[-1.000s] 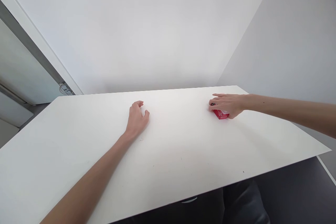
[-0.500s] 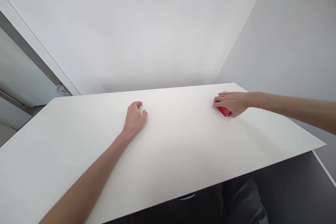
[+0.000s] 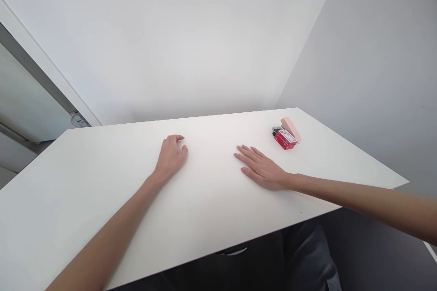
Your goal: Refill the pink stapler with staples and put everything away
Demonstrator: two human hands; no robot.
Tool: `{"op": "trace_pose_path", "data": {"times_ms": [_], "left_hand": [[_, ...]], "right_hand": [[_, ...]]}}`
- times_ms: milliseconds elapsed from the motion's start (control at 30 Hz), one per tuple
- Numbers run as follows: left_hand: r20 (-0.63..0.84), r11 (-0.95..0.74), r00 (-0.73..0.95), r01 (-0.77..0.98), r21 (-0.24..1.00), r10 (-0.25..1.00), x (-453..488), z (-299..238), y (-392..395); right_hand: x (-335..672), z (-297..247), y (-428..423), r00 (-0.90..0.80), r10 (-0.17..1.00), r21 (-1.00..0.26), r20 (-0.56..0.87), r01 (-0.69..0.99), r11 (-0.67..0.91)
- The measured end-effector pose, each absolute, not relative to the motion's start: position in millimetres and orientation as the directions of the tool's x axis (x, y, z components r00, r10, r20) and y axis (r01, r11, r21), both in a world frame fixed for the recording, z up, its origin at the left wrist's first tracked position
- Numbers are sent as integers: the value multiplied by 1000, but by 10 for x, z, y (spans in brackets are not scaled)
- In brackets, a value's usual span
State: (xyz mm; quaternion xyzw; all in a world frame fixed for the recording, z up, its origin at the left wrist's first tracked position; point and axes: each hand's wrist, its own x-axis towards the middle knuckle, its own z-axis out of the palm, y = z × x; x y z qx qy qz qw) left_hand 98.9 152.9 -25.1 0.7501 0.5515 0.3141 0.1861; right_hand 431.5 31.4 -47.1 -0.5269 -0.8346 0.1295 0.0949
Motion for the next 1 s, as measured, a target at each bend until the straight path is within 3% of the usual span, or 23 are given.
{"op": "trace_pose_path", "data": {"times_ms": [233,1000], "left_hand": [[310,-432,312,752,498,898,976,-269,1520],[234,-453,387,771,448,892,875,-269,1452]], "right_hand": [[4316,-434,483,-444,895,-300,37,849,434],[4158,-453,529,-296,955,-283,31,914,292]]}}
